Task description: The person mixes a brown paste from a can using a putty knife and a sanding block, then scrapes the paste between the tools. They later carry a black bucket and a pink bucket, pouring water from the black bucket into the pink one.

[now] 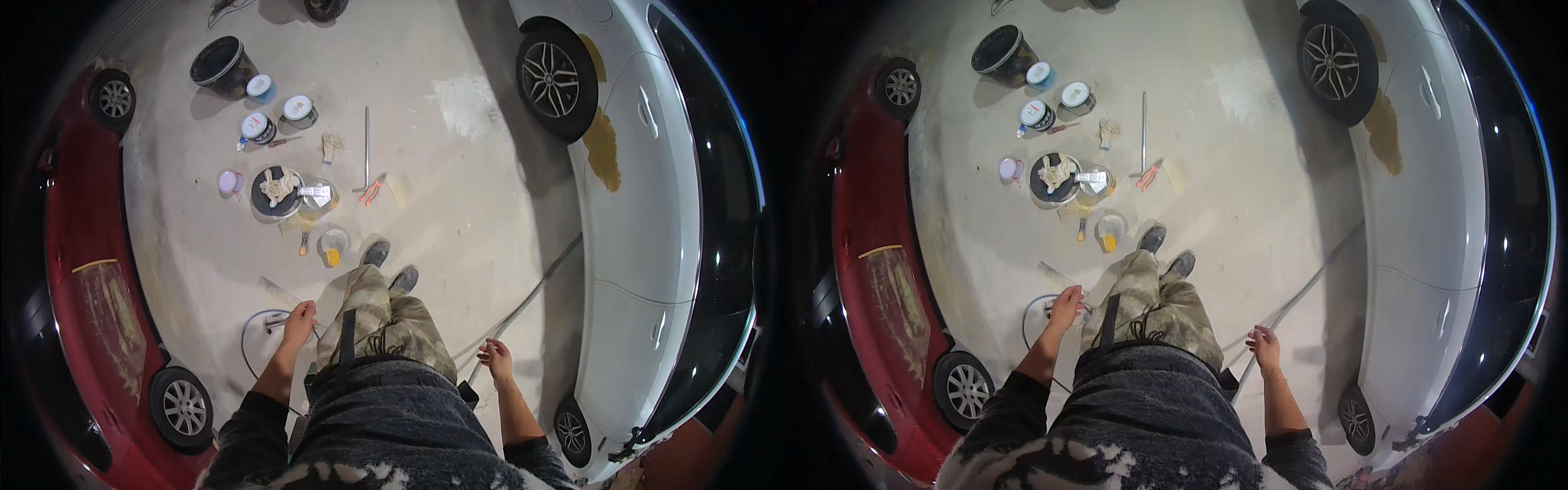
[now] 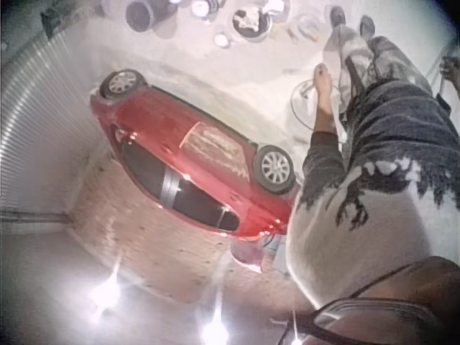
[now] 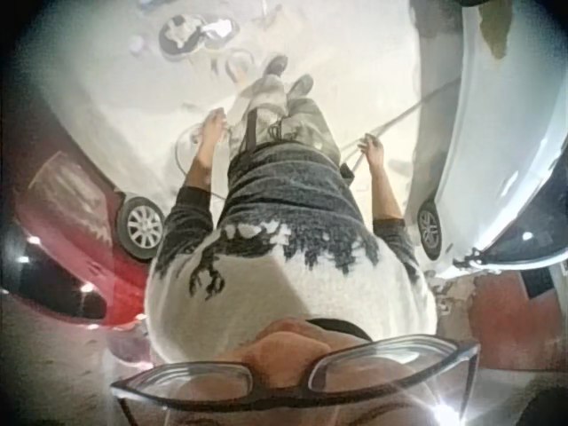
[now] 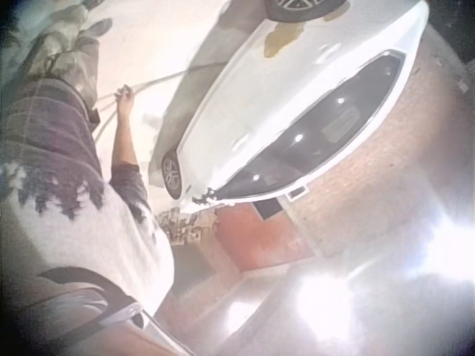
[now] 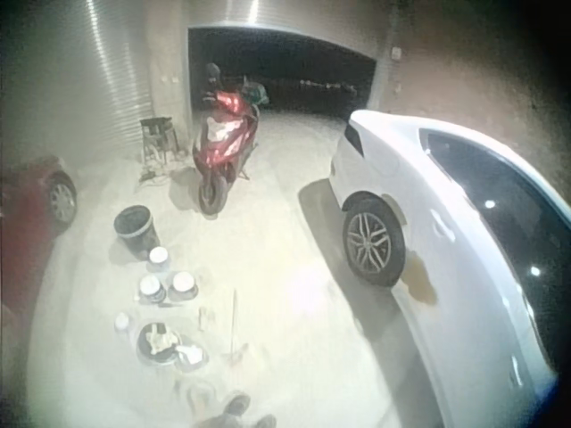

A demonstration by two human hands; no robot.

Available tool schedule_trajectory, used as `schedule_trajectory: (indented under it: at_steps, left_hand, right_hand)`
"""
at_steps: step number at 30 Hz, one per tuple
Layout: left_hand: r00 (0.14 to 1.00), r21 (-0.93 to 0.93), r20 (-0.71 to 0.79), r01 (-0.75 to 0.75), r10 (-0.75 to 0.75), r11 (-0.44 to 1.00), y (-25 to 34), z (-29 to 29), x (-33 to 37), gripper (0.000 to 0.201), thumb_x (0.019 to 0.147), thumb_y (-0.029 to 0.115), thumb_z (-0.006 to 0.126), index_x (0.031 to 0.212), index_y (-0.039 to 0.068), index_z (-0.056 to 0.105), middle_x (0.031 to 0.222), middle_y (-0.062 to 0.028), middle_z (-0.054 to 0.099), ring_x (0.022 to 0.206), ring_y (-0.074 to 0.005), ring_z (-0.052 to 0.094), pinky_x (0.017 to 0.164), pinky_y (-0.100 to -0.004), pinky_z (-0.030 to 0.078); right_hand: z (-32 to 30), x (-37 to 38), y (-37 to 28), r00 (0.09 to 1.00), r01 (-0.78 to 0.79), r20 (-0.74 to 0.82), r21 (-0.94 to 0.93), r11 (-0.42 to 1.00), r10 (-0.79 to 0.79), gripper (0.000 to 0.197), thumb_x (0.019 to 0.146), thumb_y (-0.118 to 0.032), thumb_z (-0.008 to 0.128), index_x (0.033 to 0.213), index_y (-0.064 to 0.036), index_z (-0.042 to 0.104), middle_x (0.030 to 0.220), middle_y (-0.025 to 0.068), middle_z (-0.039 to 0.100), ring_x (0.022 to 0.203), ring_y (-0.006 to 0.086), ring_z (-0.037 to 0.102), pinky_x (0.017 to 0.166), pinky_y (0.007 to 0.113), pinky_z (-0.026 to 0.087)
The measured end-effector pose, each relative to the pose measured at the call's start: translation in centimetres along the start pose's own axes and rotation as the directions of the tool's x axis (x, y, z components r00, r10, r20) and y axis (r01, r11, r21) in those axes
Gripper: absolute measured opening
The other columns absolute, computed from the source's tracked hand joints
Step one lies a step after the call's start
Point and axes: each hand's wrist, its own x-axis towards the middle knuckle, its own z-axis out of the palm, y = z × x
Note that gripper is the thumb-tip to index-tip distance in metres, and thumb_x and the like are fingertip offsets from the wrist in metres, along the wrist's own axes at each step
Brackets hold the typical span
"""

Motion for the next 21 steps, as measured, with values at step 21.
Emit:
schedule_trajectory:
  at_steps: [21]
  left_hand:
    - [-0.378, -0.426, 0.854, -0.902, 0.357, 0.065, 30.0, 22.6, -15.9, 0.086, 0.08, 0.053, 0.079, 0.149, 0.012, 0.047, 0.144, -0.0165, 0.053, 0.142, -0.0384, 0.039, 0.116, -0.0498, 0.033]
  right_hand:
    - [6.8, -3.2, -3.3, 0.955, 0.243, 0.093, -0.791, 0.561, -0.283, 0.047, 0.092, -0.039, 0.062, 0.132, -0.0128, 0.062, 0.122, 0.0175, 0.07, 0.109, 0.0369, 0.067, 0.093, 0.045, 0.054]
